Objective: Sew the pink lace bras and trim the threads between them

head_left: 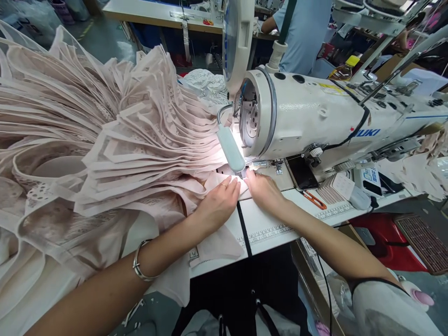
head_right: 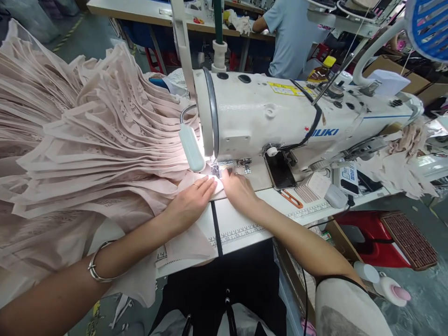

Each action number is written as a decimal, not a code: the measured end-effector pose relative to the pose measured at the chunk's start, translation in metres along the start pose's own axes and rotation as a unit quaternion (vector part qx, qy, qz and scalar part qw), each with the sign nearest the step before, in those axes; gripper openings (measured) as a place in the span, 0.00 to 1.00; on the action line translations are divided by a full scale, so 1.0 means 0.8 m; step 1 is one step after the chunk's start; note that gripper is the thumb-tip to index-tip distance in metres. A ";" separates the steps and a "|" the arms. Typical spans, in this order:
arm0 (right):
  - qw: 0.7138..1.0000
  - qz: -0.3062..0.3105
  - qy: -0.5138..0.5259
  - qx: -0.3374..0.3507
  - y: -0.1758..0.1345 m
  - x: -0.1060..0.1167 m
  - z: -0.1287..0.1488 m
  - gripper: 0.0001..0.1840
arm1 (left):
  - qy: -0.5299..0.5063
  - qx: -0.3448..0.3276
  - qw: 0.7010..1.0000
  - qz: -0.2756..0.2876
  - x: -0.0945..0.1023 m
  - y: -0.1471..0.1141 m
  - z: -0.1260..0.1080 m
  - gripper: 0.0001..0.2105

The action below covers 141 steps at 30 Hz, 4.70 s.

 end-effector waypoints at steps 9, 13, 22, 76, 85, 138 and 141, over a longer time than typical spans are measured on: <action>0.998 -0.014 0.022 -0.052 -0.004 -0.012 0.004 0.14 | -0.218 0.018 0.974 -0.062 -0.004 -0.004 -0.008 0.21; 0.998 -0.033 0.026 -0.049 -0.001 -0.011 0.006 0.18 | -0.101 -0.015 0.995 -0.016 -0.005 -0.007 -0.022 0.22; 0.996 -0.072 0.047 -0.009 -0.005 -0.017 0.002 0.17 | -0.048 -0.010 0.999 0.001 -0.005 -0.001 -0.019 0.22; 0.960 -0.210 0.047 0.178 0.021 -0.043 -0.047 0.25 | -0.010 -0.032 0.995 -0.090 -0.012 0.019 -0.009 0.17; 0.989 -0.066 0.069 0.117 0.011 -0.017 -0.037 0.27 | -0.004 -0.020 0.995 -0.096 -0.014 0.020 -0.006 0.16; 0.944 -0.268 0.026 0.189 0.008 -0.042 -0.039 0.18 | -0.212 0.069 0.974 -0.026 -0.020 0.021 0.037 0.13; 0.940 -0.272 -0.003 0.204 0.003 -0.043 -0.037 0.17 | -0.187 -0.031 0.980 -0.062 -0.022 0.018 0.035 0.14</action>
Point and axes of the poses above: each hand's wrist, its own y-axis towards the middle knuckle, its own x-axis out of the back of the hand, z = x × y, the point moved 1 cm from there along y, towards the middle knuckle, and after that the axes turned 10 degrees about z, right-handed, at the moved point
